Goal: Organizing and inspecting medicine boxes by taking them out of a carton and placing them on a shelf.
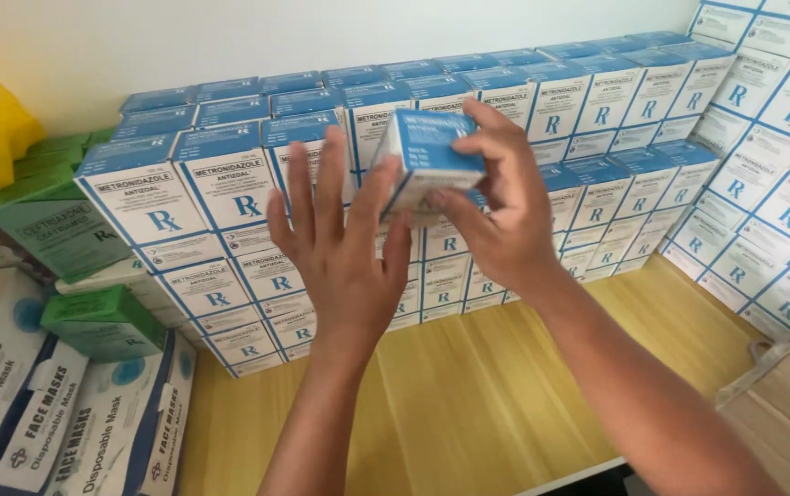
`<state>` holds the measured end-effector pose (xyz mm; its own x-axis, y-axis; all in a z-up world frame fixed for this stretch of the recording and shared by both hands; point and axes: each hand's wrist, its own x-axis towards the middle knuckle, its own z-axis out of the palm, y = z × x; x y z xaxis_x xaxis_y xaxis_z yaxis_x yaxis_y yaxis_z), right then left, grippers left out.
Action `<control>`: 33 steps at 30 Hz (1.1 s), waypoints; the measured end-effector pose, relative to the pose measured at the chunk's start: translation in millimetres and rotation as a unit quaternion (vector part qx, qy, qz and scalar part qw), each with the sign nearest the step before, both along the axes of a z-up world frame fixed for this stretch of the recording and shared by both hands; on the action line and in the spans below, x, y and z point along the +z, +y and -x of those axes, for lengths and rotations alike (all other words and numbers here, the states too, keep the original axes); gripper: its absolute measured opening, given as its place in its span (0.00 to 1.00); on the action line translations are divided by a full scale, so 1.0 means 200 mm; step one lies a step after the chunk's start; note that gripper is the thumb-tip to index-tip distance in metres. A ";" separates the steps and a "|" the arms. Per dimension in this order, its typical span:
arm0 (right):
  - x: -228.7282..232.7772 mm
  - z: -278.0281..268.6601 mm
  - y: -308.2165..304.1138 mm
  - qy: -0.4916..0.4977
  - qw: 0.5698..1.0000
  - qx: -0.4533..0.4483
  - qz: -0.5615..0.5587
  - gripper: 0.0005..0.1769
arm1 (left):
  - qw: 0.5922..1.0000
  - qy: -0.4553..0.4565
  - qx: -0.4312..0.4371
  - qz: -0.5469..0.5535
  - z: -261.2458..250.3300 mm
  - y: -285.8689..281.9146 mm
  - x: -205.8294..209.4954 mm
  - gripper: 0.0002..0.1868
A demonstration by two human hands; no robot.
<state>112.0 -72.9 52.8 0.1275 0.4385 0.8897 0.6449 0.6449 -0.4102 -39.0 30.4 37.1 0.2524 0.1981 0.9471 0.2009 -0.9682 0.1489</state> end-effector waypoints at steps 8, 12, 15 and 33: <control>-0.15 0.09 0.22 -0.060 0.972 -0.227 -0.011 0.31 | 0.985 0.019 0.172 0.011 -0.14 0.23 -0.21 0.31; -0.26 0.12 0.27 -0.117 0.940 -0.319 0.017 0.29 | 0.977 0.024 0.214 -0.011 -0.19 0.31 -0.30 0.30; -0.30 0.11 0.28 -0.115 0.938 -0.327 0.008 0.31 | 0.976 0.038 0.214 -0.020 -0.20 0.35 -0.34 0.30; -0.35 -0.31 -1.04 -0.209 0.883 -0.394 0.143 0.38 | 0.976 0.173 -0.089 -0.093 -0.39 -0.57 -0.52 0.40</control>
